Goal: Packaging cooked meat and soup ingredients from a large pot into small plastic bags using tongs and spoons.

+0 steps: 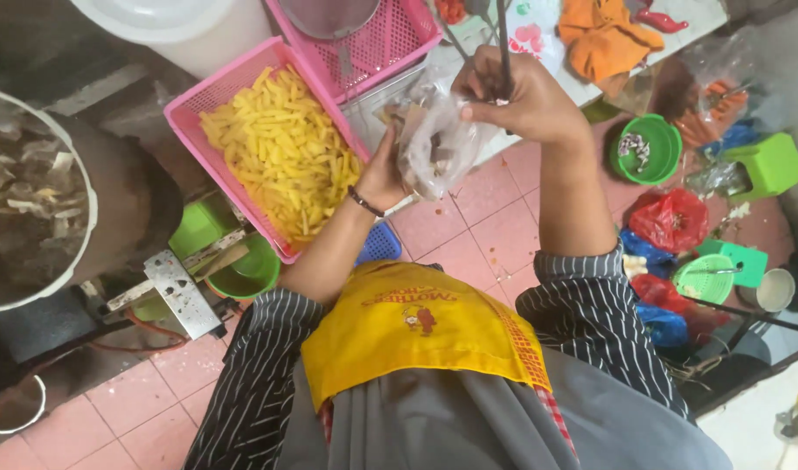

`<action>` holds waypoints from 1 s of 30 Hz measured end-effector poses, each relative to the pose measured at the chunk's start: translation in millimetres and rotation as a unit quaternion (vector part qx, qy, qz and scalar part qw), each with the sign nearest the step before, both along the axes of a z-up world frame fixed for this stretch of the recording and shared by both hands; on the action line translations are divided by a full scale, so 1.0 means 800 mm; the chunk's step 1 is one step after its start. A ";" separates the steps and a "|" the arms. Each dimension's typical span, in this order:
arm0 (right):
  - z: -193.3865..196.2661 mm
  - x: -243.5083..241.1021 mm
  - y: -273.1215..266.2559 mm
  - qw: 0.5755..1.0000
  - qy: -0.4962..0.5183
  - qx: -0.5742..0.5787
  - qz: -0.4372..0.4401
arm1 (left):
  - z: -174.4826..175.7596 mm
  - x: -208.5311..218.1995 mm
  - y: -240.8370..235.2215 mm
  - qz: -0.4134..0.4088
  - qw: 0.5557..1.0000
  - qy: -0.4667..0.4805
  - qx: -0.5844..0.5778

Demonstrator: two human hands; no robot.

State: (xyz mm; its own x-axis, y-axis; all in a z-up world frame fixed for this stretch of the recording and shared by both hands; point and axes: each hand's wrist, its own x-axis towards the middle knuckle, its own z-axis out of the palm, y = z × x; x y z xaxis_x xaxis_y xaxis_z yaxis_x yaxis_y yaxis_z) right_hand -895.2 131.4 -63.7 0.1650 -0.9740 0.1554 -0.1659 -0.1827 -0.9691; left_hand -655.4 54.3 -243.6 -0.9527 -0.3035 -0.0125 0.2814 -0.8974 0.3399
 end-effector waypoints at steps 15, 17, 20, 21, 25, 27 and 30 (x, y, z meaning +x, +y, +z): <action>0.124 0.050 0.027 0.881 0.443 -0.140 -0.089 | 0.060 0.236 -0.026 0.391 0.907 -0.054 -0.148; 0.134 0.071 0.005 0.866 0.464 -0.170 -0.076 | 0.063 0.258 -0.022 0.415 0.891 -0.054 -0.174; 0.144 0.103 -0.034 0.879 0.447 -0.167 -0.018 | 0.094 0.283 -0.012 0.449 0.859 -0.110 -0.220; 0.147 0.116 -0.045 0.867 0.456 -0.200 0.008 | 0.081 0.294 -0.011 0.456 0.848 -0.129 -0.237; 0.162 0.161 -0.085 0.863 0.451 -0.219 0.058 | 0.141 0.319 0.009 0.495 0.813 -0.145 -0.270; 0.165 0.175 -0.104 0.853 0.459 -0.227 0.099 | 0.120 0.337 0.008 0.528 0.793 -0.142 -0.266; 0.170 0.203 -0.128 0.836 0.466 -0.243 0.160 | 0.120 0.354 0.008 0.570 0.786 -0.118 -0.209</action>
